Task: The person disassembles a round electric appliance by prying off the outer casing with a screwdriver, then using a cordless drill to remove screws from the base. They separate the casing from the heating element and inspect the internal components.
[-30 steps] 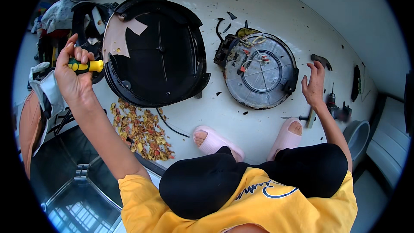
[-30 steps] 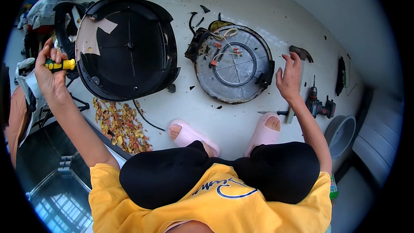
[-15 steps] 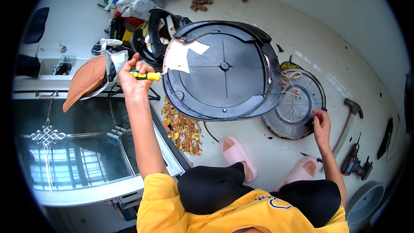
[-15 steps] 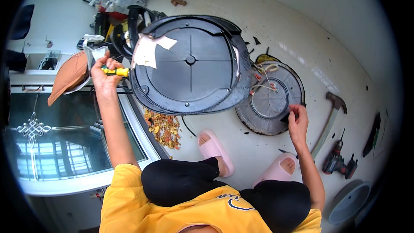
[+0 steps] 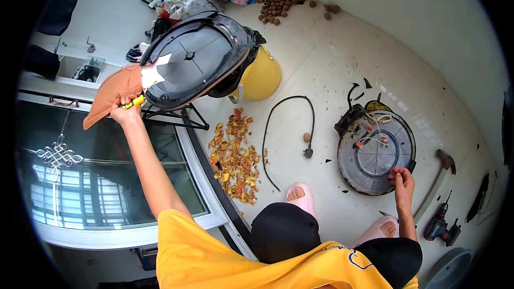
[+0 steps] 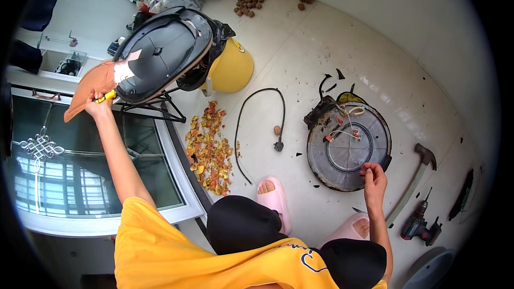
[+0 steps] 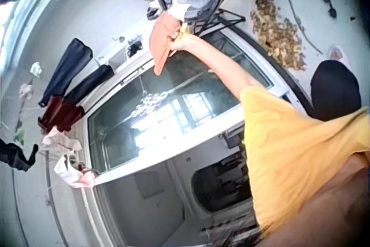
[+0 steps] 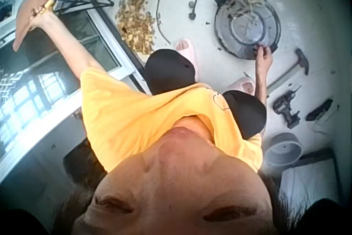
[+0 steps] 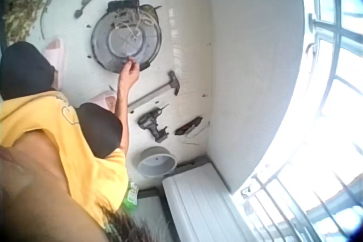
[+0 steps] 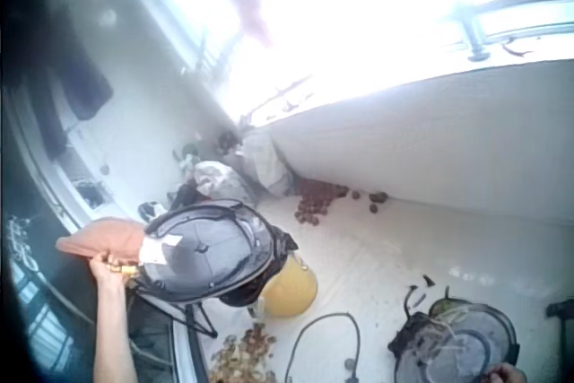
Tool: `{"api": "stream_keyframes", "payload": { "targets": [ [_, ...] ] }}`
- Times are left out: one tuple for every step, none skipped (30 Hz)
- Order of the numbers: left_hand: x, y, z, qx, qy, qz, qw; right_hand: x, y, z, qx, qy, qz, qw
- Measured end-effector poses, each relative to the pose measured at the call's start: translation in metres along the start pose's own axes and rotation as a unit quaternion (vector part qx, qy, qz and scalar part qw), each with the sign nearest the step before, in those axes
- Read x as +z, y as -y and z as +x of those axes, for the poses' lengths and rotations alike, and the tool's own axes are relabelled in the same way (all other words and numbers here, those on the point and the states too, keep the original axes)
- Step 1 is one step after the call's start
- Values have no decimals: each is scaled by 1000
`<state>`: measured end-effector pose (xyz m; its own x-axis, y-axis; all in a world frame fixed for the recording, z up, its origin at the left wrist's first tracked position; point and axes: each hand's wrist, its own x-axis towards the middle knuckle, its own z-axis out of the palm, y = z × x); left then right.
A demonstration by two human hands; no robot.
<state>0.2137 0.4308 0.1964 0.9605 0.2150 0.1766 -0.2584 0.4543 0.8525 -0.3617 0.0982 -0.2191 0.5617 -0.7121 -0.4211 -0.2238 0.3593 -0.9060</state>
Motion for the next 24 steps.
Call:
{"api": "stream_keyframes", "payload": {
  "targets": [
    [-4,14,6,14,-3,-16,1000,5,11,-2,-17,5,-13,1000],
    [-17,31,13,32,30,-41,998,7,21,0,-29,15,-39,999],
    [-21,59,8,44,8,-50,998,5,30,-1,-41,20,-69,997],
    [-26,87,0,56,-17,-57,997,6,40,-1,-51,27,-101,993],
    [-45,105,4,72,-36,-53,995,14,52,0,-68,17,-122,990],
    [-71,121,8,88,-59,-45,993,22,63,3,-78,30,-143,986],
    [-81,133,7,57,-80,-91,991,29,78,8,-92,34,-161,982],
    [-91,144,4,27,-100,-137,985,37,93,13,-105,39,-179,977],
    [-110,159,3,9,-93,-157,983,53,113,19,-135,53,-206,968],
    [-127,176,-3,-10,-89,-177,980,70,135,24,-171,74,-248,951],
    [-125,192,-21,-23,-90,-193,977,89,158,30,-205,91,-291,930],
    [-118,200,-37,-32,-89,-205,974,115,177,38,-237,110,-328,908],
    [-119,205,-46,-37,-79,-223,971,145,196,46,-305,135,-342,878],
    [-125,210,-56,-42,-72,-239,968,178,213,53,-370,161,-354,844],
    [-130,218,-65,-33,-67,-227,971,210,226,59,-396,183,-385,813],
    [-133,226,-68,-29,-64,-226,972,244,240,67,-423,202,-416,780],
    [-135,228,-70,-40,-59,-246,967,281,246,76,-493,206,-427,729],
    [-137,229,-74,-52,-55,-264,962,316,247,84,-559,211,-435,674],
    [-139,227,-76,-63,-72,-260,961,354,248,85,-594,191,-450,639],
    [-143,226,-78,-74,-75,-267,958,390,244,85,-627,173,-463,603],
    [-148,225,-77,-79,-77,-287,951,420,238,85,-649,192,-470,567],
    [-149,226,-77,-88,-76,-311,943,442,233,84,-670,205,-479,529],
    [-142,230,-78,-96,-76,-321,939,456,227,86,-674,203,-484,520],
    [-136,233,-78,-104,-75,-327,936,469,219,90,-677,201,-486,514]
  ]
}}
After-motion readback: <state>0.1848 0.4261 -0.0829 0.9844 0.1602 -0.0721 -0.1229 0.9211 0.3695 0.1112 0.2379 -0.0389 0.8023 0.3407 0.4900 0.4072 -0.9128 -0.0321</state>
